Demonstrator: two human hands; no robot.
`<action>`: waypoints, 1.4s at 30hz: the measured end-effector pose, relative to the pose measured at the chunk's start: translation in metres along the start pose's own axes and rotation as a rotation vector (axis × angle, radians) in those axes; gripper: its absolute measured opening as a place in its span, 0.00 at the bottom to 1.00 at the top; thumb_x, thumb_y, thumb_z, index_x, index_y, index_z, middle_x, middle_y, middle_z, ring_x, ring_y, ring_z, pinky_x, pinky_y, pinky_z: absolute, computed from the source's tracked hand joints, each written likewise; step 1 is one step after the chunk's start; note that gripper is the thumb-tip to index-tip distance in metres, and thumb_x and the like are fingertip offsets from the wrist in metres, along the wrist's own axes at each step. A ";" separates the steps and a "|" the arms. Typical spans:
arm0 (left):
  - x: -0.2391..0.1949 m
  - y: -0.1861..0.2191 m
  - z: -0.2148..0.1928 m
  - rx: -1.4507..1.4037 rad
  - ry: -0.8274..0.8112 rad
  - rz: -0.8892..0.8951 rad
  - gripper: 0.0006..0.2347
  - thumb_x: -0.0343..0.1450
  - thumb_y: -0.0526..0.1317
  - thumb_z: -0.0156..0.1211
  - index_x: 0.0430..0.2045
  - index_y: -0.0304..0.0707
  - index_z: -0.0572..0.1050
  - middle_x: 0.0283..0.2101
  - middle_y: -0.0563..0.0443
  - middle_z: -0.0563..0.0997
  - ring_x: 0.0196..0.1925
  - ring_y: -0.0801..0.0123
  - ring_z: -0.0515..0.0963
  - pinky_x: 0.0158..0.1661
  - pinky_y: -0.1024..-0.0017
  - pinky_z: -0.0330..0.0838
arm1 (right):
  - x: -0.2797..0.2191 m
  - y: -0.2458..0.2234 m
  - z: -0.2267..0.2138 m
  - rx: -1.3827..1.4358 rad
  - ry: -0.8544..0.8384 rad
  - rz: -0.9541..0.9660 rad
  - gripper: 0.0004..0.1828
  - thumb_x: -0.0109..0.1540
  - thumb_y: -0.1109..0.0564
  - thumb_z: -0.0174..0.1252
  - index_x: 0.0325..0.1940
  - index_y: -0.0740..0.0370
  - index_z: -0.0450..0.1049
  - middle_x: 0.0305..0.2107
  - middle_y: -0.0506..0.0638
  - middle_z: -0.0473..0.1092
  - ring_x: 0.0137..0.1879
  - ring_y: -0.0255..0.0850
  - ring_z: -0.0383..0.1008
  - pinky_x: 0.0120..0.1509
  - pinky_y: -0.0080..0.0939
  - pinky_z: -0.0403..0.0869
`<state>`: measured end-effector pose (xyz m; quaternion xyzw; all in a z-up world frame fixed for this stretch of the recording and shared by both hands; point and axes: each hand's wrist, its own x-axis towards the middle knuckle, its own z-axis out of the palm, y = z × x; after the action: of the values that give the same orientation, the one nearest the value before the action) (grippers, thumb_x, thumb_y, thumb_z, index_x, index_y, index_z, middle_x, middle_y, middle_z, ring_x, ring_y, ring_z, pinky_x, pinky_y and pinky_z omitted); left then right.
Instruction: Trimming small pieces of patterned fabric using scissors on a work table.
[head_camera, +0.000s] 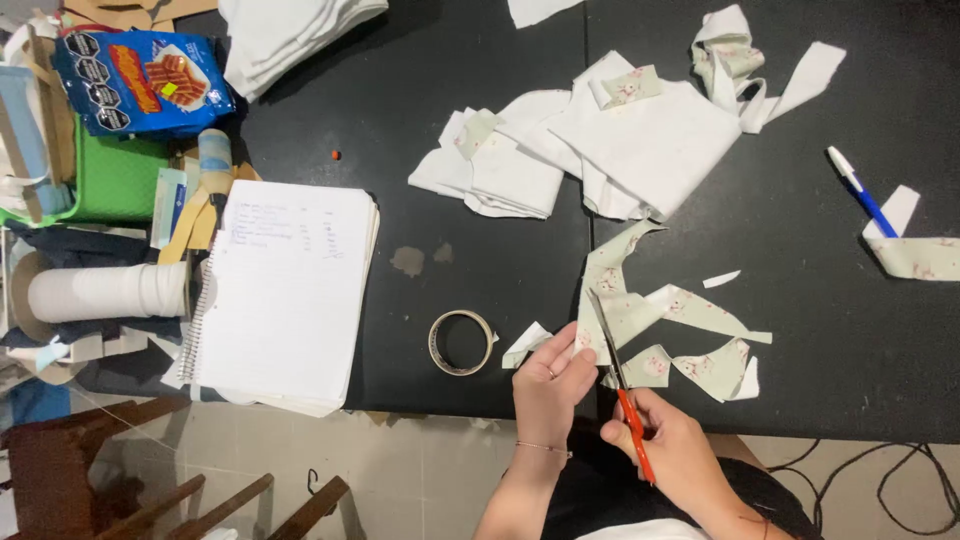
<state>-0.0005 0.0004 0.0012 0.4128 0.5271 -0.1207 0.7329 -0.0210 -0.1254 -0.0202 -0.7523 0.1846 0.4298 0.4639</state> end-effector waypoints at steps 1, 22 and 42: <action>-0.001 0.000 0.000 0.015 -0.021 0.004 0.20 0.57 0.33 0.55 0.45 0.32 0.68 0.43 0.44 0.77 0.43 0.71 0.75 0.46 0.75 0.70 | 0.001 -0.002 -0.001 -0.015 0.007 0.003 0.14 0.48 0.49 0.61 0.19 0.58 0.66 0.13 0.45 0.60 0.21 0.33 0.54 0.28 0.30 0.56; 0.006 -0.008 -0.015 0.081 -0.123 0.058 0.18 0.56 0.30 0.56 0.41 0.29 0.72 0.38 0.43 0.79 0.31 0.78 0.74 0.30 0.85 0.70 | 0.022 -0.006 -0.003 0.009 0.014 -0.091 0.15 0.46 0.50 0.64 0.18 0.59 0.66 0.14 0.45 0.58 0.23 0.33 0.53 0.30 0.29 0.53; 0.071 0.004 0.006 1.214 0.185 0.784 0.16 0.57 0.52 0.61 0.31 0.45 0.71 0.35 0.50 0.68 0.39 0.55 0.66 0.42 0.63 0.58 | 0.008 0.051 -0.081 0.095 0.020 0.000 0.10 0.51 0.62 0.49 0.32 0.64 0.74 0.10 0.55 0.61 0.16 0.43 0.63 0.27 0.41 0.68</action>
<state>0.0351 0.0170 -0.0587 0.9138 0.2404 -0.0849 0.3163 -0.0125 -0.2189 -0.0384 -0.7338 0.2095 0.4129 0.4971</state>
